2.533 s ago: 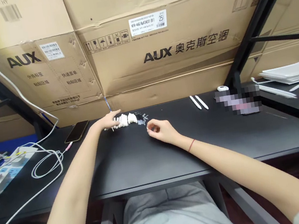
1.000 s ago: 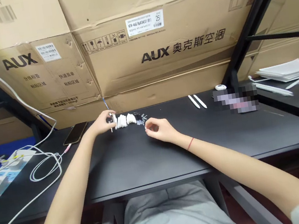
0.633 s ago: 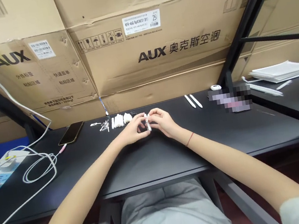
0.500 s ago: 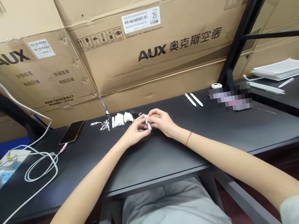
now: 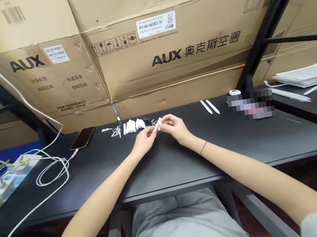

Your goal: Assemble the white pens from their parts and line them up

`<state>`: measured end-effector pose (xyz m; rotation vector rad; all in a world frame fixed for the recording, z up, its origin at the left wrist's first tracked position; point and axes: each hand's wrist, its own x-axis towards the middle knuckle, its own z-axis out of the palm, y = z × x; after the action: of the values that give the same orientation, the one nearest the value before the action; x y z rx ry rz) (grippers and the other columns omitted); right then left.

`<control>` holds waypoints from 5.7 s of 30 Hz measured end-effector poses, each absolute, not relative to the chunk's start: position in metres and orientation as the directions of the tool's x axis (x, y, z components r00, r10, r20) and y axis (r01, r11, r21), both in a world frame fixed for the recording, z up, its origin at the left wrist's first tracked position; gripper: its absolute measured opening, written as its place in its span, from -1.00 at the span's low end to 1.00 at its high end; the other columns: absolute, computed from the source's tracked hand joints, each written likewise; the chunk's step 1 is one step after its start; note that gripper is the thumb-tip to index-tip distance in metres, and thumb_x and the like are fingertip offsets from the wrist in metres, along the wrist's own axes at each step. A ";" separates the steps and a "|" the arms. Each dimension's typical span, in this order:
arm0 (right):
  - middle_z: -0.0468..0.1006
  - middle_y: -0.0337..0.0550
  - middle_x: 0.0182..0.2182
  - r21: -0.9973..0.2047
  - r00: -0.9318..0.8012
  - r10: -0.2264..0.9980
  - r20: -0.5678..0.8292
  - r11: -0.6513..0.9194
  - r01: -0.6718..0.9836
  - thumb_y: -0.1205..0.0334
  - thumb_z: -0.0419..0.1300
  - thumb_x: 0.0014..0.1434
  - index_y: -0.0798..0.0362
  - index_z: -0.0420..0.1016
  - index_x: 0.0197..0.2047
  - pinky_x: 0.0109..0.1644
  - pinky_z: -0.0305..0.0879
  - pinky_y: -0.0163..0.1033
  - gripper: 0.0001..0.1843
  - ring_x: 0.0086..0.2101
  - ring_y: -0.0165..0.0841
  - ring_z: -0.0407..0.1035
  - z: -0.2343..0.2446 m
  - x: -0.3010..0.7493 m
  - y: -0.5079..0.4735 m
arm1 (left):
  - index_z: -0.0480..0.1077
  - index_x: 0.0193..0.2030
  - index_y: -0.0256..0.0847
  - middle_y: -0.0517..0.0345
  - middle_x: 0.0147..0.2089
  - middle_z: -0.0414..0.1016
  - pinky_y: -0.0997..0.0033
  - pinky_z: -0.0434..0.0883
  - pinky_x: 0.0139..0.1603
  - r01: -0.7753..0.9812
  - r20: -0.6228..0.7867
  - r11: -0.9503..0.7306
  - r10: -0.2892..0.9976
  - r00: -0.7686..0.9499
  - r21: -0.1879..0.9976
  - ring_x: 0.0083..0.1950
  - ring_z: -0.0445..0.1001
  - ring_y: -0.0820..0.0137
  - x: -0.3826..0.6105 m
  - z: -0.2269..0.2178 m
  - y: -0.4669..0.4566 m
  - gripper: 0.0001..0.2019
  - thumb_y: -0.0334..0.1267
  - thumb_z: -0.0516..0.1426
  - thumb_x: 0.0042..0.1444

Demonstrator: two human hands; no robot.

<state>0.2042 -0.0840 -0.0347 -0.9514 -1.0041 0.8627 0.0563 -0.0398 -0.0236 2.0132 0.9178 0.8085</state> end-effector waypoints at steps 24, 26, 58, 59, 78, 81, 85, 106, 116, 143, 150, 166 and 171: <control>0.50 -0.25 -0.47 -0.885 0.243 0.851 0.466 0.454 0.105 0.16 0.28 -0.06 0.02 0.36 -0.40 -0.20 0.40 -0.18 -0.80 -0.40 -0.35 0.46 -0.029 0.207 -0.092 | 0.37 -0.37 -0.20 0.23 -0.46 0.46 0.40 0.40 -0.26 0.329 0.276 -0.535 0.761 0.587 0.778 -0.42 0.45 0.40 0.055 -0.023 -0.051 -0.84 -0.16 0.11 0.12; 0.49 -0.25 -0.46 -0.877 0.242 0.843 0.480 0.453 0.160 0.15 0.27 -0.05 0.02 0.36 -0.39 -0.21 0.40 -0.19 -0.81 -0.39 -0.35 0.46 -0.028 0.207 -0.094 | 0.36 -0.38 -0.21 0.18 -0.44 0.46 0.39 0.40 -0.24 0.327 0.307 -0.579 0.737 0.603 0.747 -0.39 0.46 0.38 0.056 -0.025 -0.051 -0.78 -0.16 0.02 0.18; 0.51 -0.14 -0.33 -0.614 0.014 0.763 0.647 0.510 0.603 0.12 0.07 0.16 -0.03 0.44 -0.23 -0.25 0.37 -0.19 -0.82 -0.31 -0.29 0.40 -0.022 0.212 -0.101 | 0.44 -0.11 -0.25 0.06 -0.14 0.52 0.36 0.52 -0.28 0.126 0.291 -0.451 0.740 0.606 0.883 -0.33 0.51 0.39 0.058 -0.026 -0.052 -0.68 -0.06 0.13 0.11; 0.52 -0.14 -0.32 -0.623 0.021 0.767 0.642 0.505 0.598 0.12 0.08 0.16 -0.04 0.44 -0.21 -0.27 0.37 -0.20 -0.81 -0.31 -0.29 0.41 -0.023 0.212 -0.101 | 0.44 -0.12 -0.24 0.07 -0.16 0.52 0.37 0.52 -0.30 0.122 0.285 -0.440 0.746 0.602 0.890 -0.34 0.51 0.39 0.058 -0.026 -0.051 -0.68 -0.06 0.13 0.10; 0.39 -0.04 0.16 -0.317 -0.271 0.858 0.437 0.429 0.846 0.20 0.03 0.24 0.02 0.40 0.12 0.27 0.07 0.15 -0.60 0.24 -0.07 0.10 -0.059 0.213 -0.069 | 0.35 -0.21 -0.24 0.16 -0.33 0.47 0.48 0.42 -0.36 0.194 0.404 -0.469 0.865 0.298 0.862 -0.45 0.46 0.48 0.020 -0.012 0.000 -0.79 -0.13 0.11 0.13; 0.37 -0.09 0.18 -0.292 -0.303 0.884 0.357 0.414 0.862 0.18 -0.02 0.28 0.01 0.38 0.15 0.27 0.05 0.17 -0.59 0.26 -0.09 0.07 -0.054 0.211 -0.072 | 0.36 -0.22 -0.24 0.16 -0.33 0.48 0.47 0.42 -0.35 0.200 0.413 -0.486 0.854 0.316 0.851 -0.46 0.46 0.48 0.021 -0.013 -0.002 -0.79 -0.14 0.11 0.12; 0.38 -0.04 0.17 -0.259 -0.298 0.894 0.334 0.391 0.883 0.14 -0.04 0.30 0.07 0.39 0.14 0.26 0.08 0.14 -0.58 0.24 -0.09 0.12 -0.048 0.208 -0.082 | 0.36 -0.23 -0.23 0.15 -0.30 0.50 0.47 0.42 -0.36 0.215 0.420 -0.496 0.850 0.319 0.842 -0.46 0.45 0.48 0.021 -0.012 -0.006 -0.80 -0.14 0.10 0.13; 0.57 -0.02 -0.34 0.082 -0.177 0.976 0.131 0.167 0.983 0.51 -0.01 0.20 0.12 0.48 -0.34 -0.30 0.29 -0.29 -0.73 -0.29 -0.27 0.45 -0.019 0.169 -0.146 | 0.45 -0.30 -0.24 0.12 -0.32 0.53 0.40 0.37 -0.21 0.165 0.369 -0.423 0.887 0.279 0.891 -0.28 0.47 0.37 0.022 -0.018 -0.003 -0.82 -0.17 0.17 0.03; 0.56 -0.16 -0.35 -0.569 0.080 0.862 0.501 0.258 0.781 0.38 0.10 0.10 0.07 0.45 -0.29 -0.20 0.33 -0.27 -0.88 -0.35 -0.35 0.45 0.004 0.205 -0.121 | 0.42 -0.29 -0.27 0.05 -0.29 0.54 0.17 0.42 -0.07 -0.085 0.324 -0.333 0.773 0.545 0.939 -0.21 0.52 0.29 0.029 -0.021 -0.013 -0.67 -0.03 0.26 -0.05; 0.57 0.00 -0.09 -0.251 -0.112 0.924 0.366 0.214 0.944 0.51 -0.03 0.16 0.14 0.52 -0.05 0.05 0.27 -0.19 -0.61 -0.05 -0.26 0.39 -0.023 0.211 -0.059 | 0.35 -0.31 -0.28 0.08 -0.27 0.52 0.37 0.46 -0.20 -0.141 0.112 -0.049 0.867 0.485 0.989 -0.34 0.52 0.46 0.032 -0.013 -0.022 -0.84 -0.27 0.22 0.01; 0.56 -0.01 -0.16 0.068 -0.251 0.941 0.226 0.242 0.968 0.51 -0.07 0.23 0.12 0.50 -0.10 -0.11 0.26 -0.29 -0.64 -0.14 -0.30 0.37 -0.025 0.201 -0.061 | 0.26 -0.39 -0.24 0.19 -0.40 0.49 0.38 0.45 -0.21 -0.153 0.090 -0.019 0.876 0.474 0.988 -0.39 0.49 0.49 0.031 -0.006 -0.027 -0.84 -0.30 0.20 -0.02; 0.52 0.06 -0.18 0.180 -0.329 0.938 0.107 0.307 0.935 0.60 -0.05 0.14 0.18 0.48 -0.17 -0.20 0.25 -0.27 -0.66 -0.20 -0.23 0.42 -0.014 0.201 -0.054 | 0.19 -0.17 -0.10 0.42 -0.62 0.11 0.63 0.07 -0.62 -0.200 0.075 0.020 0.887 0.455 0.980 -0.70 -0.01 0.61 0.037 -0.007 -0.022 -0.83 -0.08 -0.07 0.24; 0.53 0.08 -0.19 0.108 -0.277 0.952 0.131 0.264 0.958 0.65 -0.03 0.07 0.15 0.46 -0.25 -0.24 0.25 -0.29 -0.66 -0.22 -0.24 0.44 -0.014 0.206 -0.065 | 0.17 -0.20 -0.09 0.42 -0.59 0.07 0.63 0.02 -0.61 -0.127 0.140 -0.094 0.893 0.428 0.988 -0.68 -0.04 0.62 0.035 -0.011 -0.021 -0.76 0.02 -0.07 0.26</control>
<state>0.2057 -0.0653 -0.0143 -1.8648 -2.4661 -0.2574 0.0347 -0.0205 -0.0106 1.3991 0.7398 0.9988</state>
